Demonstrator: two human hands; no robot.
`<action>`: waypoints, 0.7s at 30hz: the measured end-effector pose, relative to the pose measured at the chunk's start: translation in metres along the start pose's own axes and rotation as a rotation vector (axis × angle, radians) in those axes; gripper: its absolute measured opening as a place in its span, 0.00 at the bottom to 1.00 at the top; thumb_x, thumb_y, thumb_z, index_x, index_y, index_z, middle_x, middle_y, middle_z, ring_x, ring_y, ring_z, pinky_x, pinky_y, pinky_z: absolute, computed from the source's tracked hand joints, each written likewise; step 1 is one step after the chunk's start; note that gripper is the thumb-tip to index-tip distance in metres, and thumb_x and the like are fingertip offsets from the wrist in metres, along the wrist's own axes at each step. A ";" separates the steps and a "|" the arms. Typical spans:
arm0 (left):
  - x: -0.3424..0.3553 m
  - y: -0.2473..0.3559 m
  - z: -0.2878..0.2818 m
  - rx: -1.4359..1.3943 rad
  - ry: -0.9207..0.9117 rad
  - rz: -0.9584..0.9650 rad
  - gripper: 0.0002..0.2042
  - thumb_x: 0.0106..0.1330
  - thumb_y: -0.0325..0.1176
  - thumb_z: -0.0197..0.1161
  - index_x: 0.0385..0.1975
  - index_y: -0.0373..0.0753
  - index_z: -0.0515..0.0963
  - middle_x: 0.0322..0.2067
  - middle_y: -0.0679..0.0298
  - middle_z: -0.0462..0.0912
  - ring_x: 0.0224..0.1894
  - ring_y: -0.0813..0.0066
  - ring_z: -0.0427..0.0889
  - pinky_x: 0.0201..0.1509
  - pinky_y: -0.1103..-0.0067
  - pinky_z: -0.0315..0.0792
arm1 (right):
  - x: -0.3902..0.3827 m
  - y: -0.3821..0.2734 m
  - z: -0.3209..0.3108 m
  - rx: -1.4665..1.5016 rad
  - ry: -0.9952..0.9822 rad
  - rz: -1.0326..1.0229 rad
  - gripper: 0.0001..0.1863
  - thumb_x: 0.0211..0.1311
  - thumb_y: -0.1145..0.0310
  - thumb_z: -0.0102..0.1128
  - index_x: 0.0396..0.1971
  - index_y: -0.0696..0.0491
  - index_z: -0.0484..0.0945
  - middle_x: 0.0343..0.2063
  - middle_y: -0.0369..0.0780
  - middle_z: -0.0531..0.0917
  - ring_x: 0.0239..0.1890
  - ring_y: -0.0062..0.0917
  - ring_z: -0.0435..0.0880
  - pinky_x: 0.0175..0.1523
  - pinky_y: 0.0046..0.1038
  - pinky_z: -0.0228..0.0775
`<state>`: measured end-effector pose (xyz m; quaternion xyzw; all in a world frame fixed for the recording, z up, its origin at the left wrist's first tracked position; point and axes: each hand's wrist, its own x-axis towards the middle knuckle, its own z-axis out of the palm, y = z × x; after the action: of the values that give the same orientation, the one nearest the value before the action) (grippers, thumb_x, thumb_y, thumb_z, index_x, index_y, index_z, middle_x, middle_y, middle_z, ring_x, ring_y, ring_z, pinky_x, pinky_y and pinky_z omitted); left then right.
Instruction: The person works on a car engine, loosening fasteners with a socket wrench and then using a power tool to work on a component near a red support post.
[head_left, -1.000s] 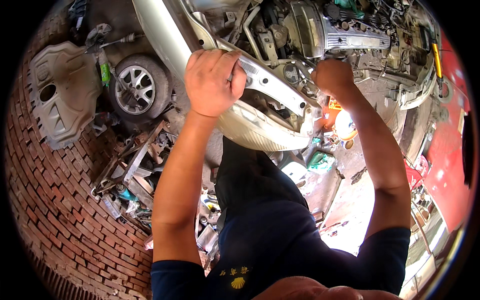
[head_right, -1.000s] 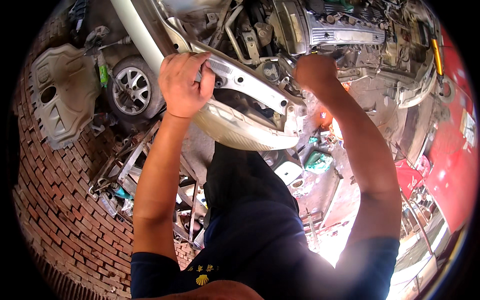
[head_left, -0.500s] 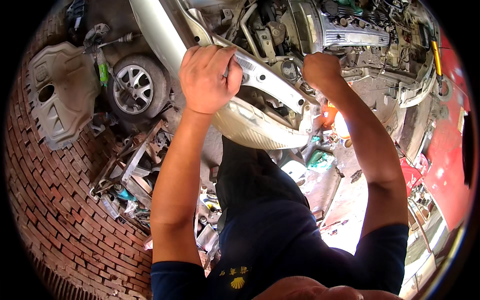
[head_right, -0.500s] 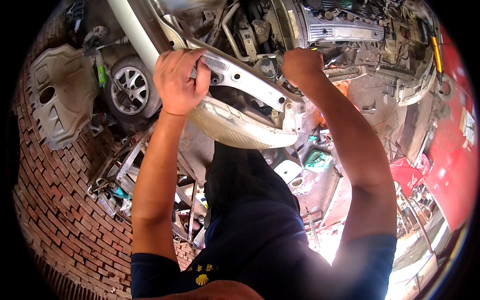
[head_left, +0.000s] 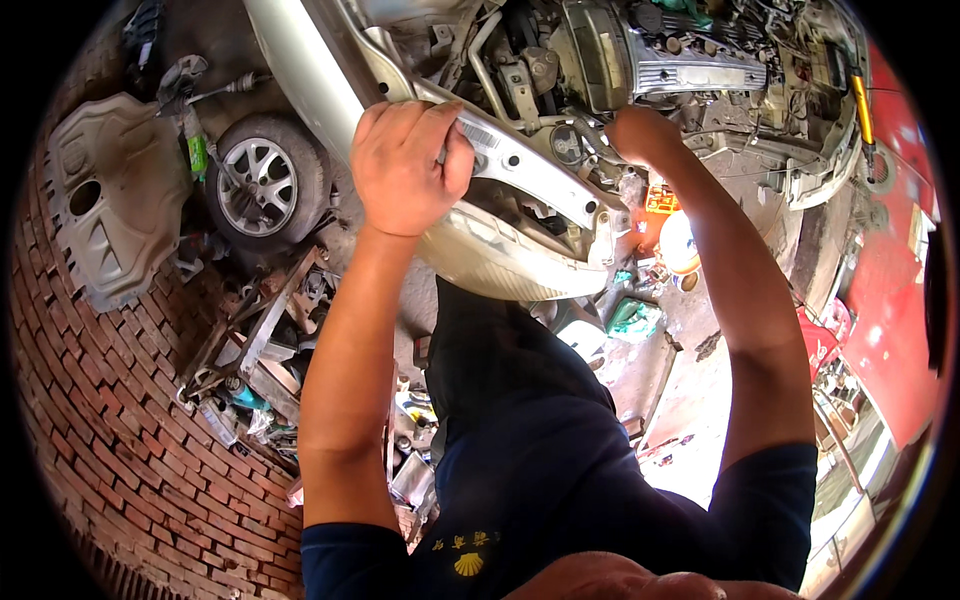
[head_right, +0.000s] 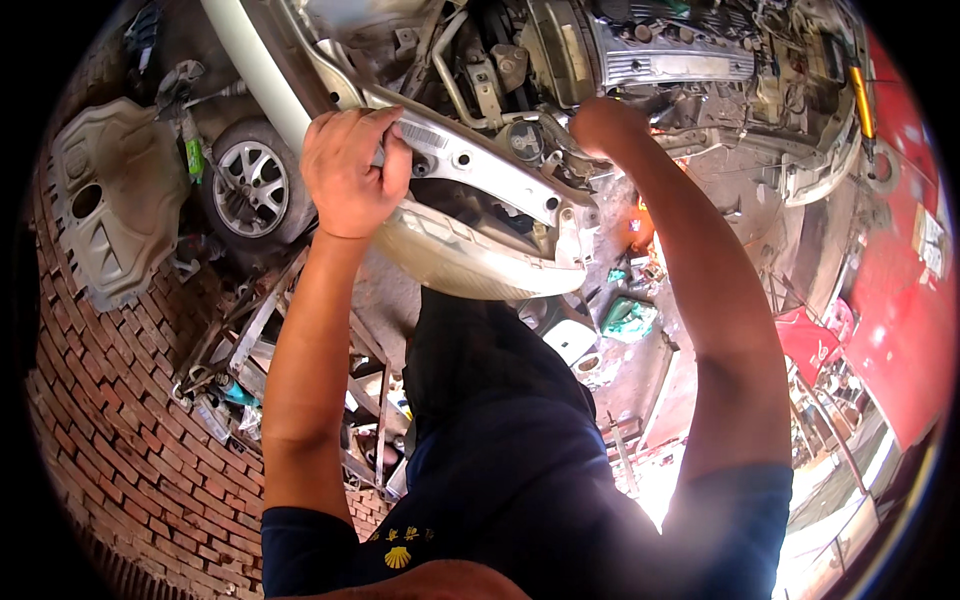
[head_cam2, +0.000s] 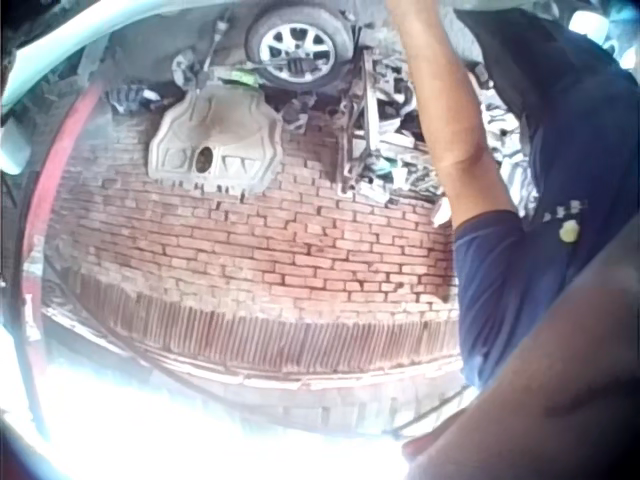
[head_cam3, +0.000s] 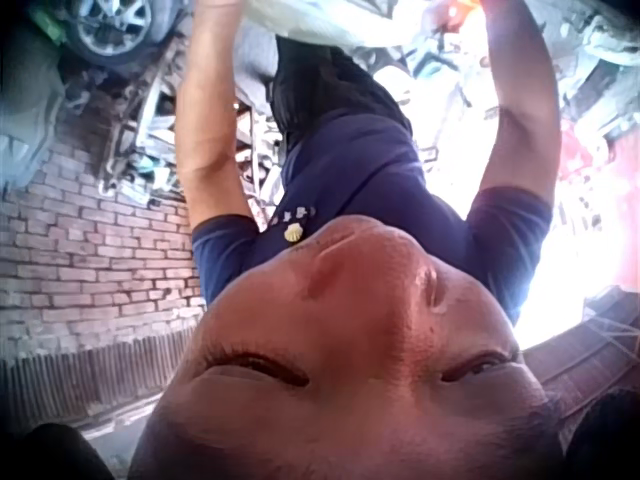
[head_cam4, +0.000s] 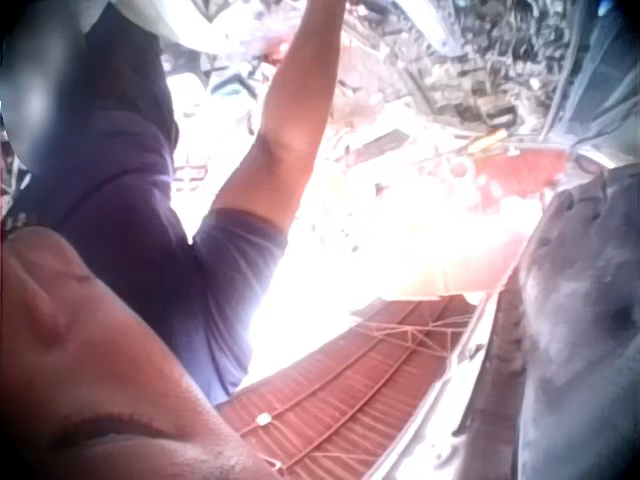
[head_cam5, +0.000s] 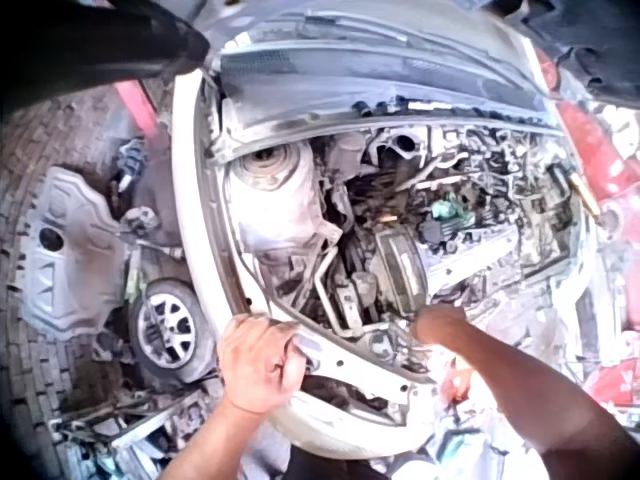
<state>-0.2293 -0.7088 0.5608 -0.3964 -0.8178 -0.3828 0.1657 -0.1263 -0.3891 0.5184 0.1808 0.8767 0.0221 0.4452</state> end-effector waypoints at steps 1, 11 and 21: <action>-0.002 -0.001 0.001 0.005 -0.001 -0.006 0.08 0.55 0.28 0.67 0.35 0.39 0.87 0.26 0.61 0.80 0.31 0.59 0.82 0.46 0.66 0.77 | 0.010 0.001 0.005 0.042 -0.023 -0.016 0.18 0.71 0.62 0.54 0.47 0.54 0.90 0.51 0.49 0.90 0.54 0.46 0.90 0.59 0.46 0.82; -0.001 0.002 -0.003 -0.015 -0.056 -0.040 0.09 0.57 0.27 0.67 0.37 0.40 0.87 0.28 0.60 0.83 0.33 0.56 0.82 0.44 0.66 0.76 | 0.009 0.024 0.017 0.138 0.438 0.090 0.19 0.73 0.62 0.53 0.40 0.61 0.88 0.53 0.54 0.86 0.51 0.51 0.89 0.54 0.52 0.83; 0.004 0.001 -0.001 0.021 -0.075 -0.044 0.09 0.57 0.28 0.67 0.38 0.40 0.87 0.28 0.61 0.83 0.32 0.54 0.82 0.44 0.65 0.76 | 0.025 -0.015 0.011 1.216 0.781 0.662 0.44 0.78 0.34 0.39 0.53 0.67 0.81 0.59 0.64 0.80 0.66 0.56 0.77 0.68 0.53 0.69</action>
<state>-0.2312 -0.7078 0.5641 -0.3908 -0.8360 -0.3626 0.1305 -0.1355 -0.3957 0.4889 0.6226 0.7285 -0.2674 -0.1009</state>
